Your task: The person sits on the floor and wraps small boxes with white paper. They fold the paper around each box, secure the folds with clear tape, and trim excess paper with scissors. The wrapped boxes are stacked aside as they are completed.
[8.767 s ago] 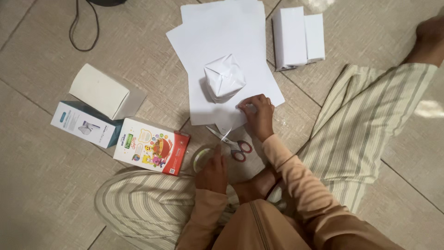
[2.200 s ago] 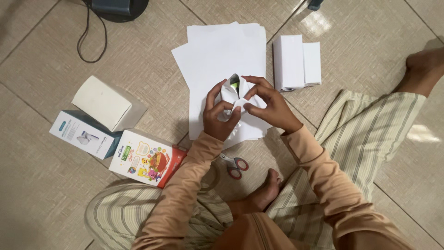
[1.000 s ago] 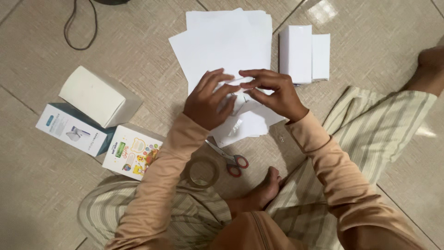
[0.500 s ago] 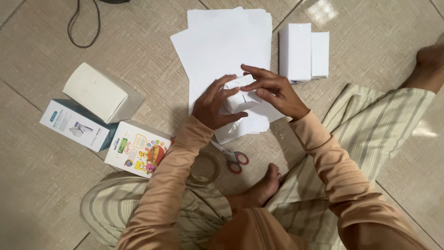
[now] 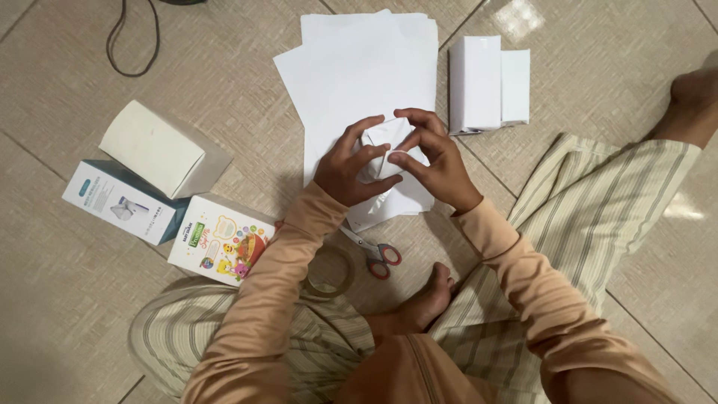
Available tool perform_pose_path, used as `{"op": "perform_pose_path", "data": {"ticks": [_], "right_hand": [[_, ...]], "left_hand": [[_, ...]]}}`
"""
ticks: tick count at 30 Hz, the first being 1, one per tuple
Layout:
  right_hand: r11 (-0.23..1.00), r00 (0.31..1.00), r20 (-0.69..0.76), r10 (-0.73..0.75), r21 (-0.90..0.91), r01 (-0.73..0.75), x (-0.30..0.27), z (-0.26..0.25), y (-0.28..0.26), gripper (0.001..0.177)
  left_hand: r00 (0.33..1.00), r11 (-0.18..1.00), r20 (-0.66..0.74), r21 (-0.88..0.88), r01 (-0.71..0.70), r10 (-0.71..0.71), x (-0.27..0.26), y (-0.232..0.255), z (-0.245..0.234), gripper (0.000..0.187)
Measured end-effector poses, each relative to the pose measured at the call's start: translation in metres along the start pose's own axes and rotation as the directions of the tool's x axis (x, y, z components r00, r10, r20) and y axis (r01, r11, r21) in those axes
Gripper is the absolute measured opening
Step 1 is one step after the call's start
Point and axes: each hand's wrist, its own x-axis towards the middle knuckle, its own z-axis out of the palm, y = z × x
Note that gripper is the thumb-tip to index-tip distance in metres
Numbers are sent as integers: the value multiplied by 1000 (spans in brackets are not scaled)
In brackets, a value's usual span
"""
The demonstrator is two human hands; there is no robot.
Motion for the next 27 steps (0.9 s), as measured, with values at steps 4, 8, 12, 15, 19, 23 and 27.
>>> {"op": "perform_pose_path", "data": {"ticks": [4, 8, 12, 15, 19, 23, 27], "right_hand": [[1000, 999, -34, -14, -9, 13, 3, 4, 1, 17], [998, 999, -26, 21, -62, -23, 7, 0, -1, 19], [999, 996, -71, 47, 20, -46, 3, 9, -4, 36], [997, 997, -76, 22, 77, -16, -2, 8, 0, 44], [961, 954, -241, 177, 253, -115, -23, -7, 19, 42], [964, 830, -492, 261, 176, -199, -74, 21, 47, 19], [910, 891, -260, 372, -85, -405, -152, 76, 44, 24]], "left_hand": [[999, 999, -26, 37, -31, 32, -4, 0, 6, 58], [999, 997, -24, 55, -46, 47, -3, -5, 6, 60], [995, 991, 19, 81, -103, 102, -4, -10, 1, 61], [993, 987, 60, 119, -108, 102, -4, -15, -2, 59], [989, 971, 63, 192, -144, 134, -6, -19, 0, 56], [992, 976, 66, 179, -122, 112, -1, -26, 5, 56], [997, 969, -7, 235, -78, 82, 2, -26, -4, 53]]}}
